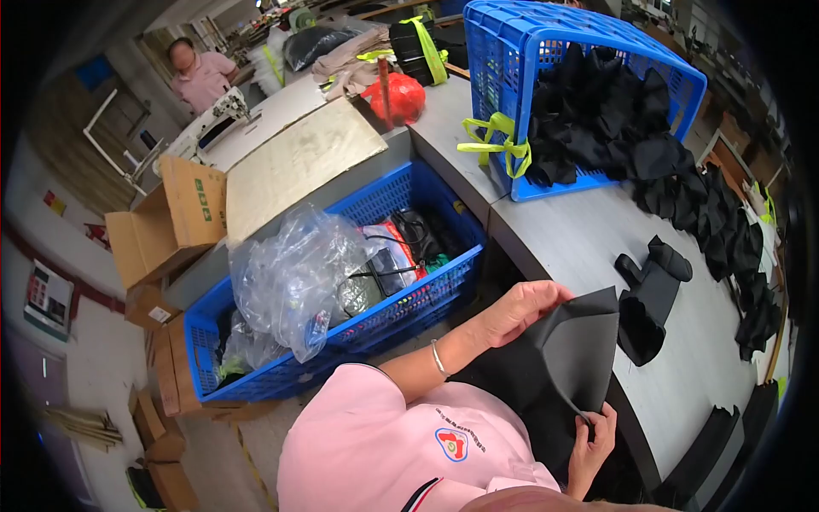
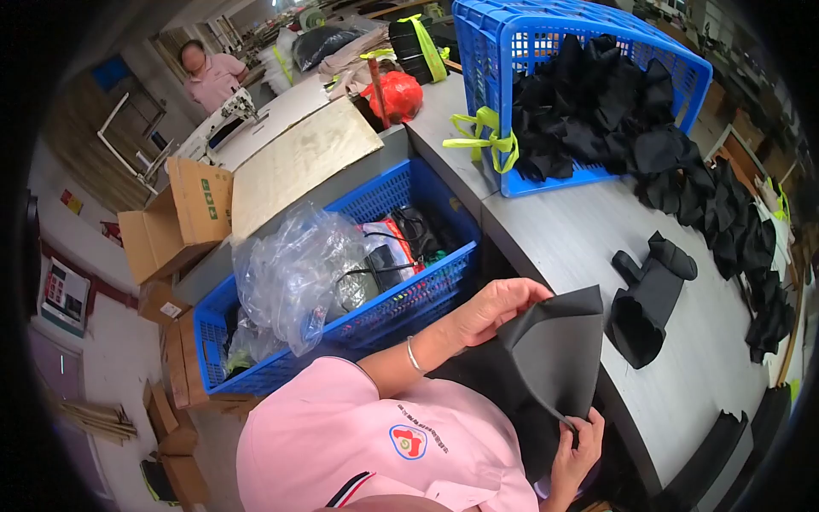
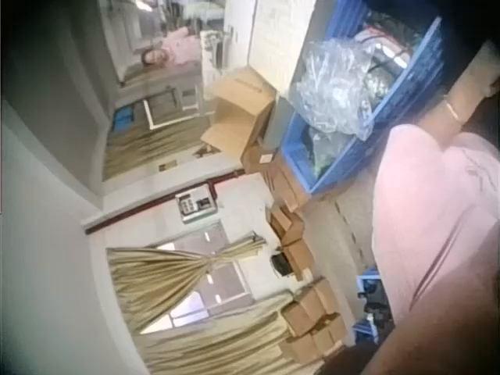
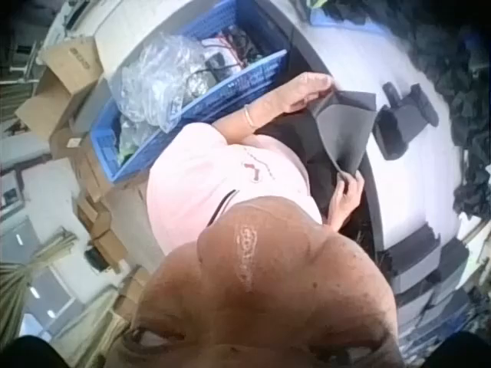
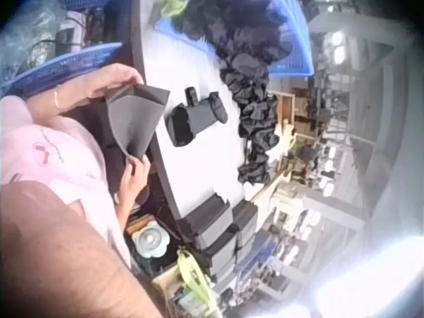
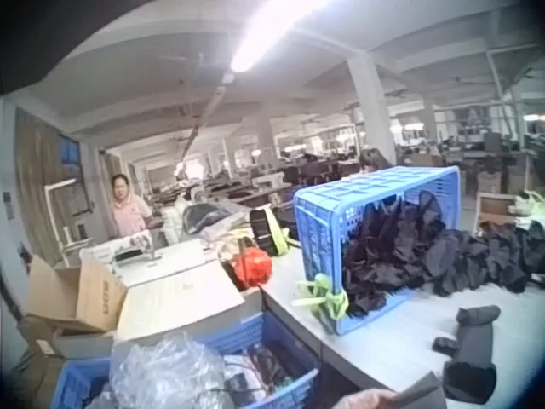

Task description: Inspecting and sorting black fabric components in a garment manufacturing environment.

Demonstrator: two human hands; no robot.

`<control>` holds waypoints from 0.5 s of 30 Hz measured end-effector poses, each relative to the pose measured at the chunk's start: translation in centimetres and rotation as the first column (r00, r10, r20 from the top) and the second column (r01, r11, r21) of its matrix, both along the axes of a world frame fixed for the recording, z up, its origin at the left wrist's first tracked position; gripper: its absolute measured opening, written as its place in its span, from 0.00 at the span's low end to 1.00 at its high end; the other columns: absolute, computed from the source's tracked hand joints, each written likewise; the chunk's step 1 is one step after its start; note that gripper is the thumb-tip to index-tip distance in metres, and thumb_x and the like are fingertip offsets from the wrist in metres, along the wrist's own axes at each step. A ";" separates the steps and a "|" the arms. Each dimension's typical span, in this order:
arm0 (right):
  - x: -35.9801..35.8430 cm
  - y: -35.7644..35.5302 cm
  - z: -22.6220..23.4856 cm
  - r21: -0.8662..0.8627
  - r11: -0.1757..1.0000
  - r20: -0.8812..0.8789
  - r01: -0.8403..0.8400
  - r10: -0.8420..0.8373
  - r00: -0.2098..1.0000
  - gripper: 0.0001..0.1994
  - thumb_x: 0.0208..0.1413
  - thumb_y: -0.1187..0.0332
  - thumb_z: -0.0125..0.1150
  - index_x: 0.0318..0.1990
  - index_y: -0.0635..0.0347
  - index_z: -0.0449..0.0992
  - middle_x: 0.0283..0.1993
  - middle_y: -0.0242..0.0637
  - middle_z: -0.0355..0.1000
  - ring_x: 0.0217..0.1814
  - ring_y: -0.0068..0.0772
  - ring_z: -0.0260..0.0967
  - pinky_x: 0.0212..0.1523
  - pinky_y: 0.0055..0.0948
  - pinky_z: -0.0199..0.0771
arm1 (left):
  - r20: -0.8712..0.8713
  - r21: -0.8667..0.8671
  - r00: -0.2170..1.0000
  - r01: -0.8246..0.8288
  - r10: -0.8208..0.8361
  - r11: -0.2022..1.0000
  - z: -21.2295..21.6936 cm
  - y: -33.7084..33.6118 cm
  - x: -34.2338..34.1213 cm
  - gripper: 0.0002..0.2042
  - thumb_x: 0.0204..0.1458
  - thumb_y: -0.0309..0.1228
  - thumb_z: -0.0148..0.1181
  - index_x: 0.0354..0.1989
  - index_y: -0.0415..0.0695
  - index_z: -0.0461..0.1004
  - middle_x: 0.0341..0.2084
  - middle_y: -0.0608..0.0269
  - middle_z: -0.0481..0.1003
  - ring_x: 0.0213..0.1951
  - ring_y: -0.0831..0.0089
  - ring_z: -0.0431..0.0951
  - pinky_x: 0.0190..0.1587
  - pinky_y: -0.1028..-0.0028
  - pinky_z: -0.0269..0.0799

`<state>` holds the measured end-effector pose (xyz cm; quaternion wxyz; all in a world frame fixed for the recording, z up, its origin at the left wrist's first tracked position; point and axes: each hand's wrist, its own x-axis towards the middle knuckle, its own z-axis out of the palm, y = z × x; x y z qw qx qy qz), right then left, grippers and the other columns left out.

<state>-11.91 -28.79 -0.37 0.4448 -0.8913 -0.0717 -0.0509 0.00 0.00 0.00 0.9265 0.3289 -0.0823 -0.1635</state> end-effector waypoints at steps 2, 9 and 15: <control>-0.5 -0.3 -0.6 -0.062 0.998 0.034 0.030 -0.028 0.999 0.08 0.49 0.82 0.61 0.37 0.64 0.75 0.52 0.49 0.70 0.50 0.51 0.71 0.50 0.37 0.70 | -0.051 0.159 0.995 0.094 -0.087 0.983 -1.4 0.6 -0.2 0.20 0.56 0.29 0.63 0.56 0.38 0.68 0.47 0.62 0.76 0.50 0.76 0.76 0.55 0.76 0.71; -0.2 -2.5 -2.0 -0.220 0.975 0.105 -0.003 0.027 0.994 0.11 0.46 0.83 0.61 0.39 0.65 0.76 0.53 0.50 0.69 0.51 0.53 0.71 0.51 0.38 0.71 | -0.170 0.097 0.944 0.300 -0.281 0.949 -3.0 1.6 -1.8 0.16 0.46 0.19 0.67 0.44 0.41 0.73 0.39 0.65 0.77 0.41 0.80 0.77 0.47 0.81 0.72; -0.7 -2.2 -1.5 -0.398 0.915 0.283 0.066 0.054 0.958 0.11 0.47 0.84 0.61 0.39 0.65 0.75 0.49 0.49 0.71 0.48 0.51 0.71 0.50 0.37 0.71 | -0.048 0.373 0.944 -0.286 0.326 0.883 -2.9 5.1 -1.7 0.05 0.48 0.21 0.64 0.32 0.43 0.76 0.25 0.68 0.74 0.22 0.81 0.72 0.27 0.80 0.71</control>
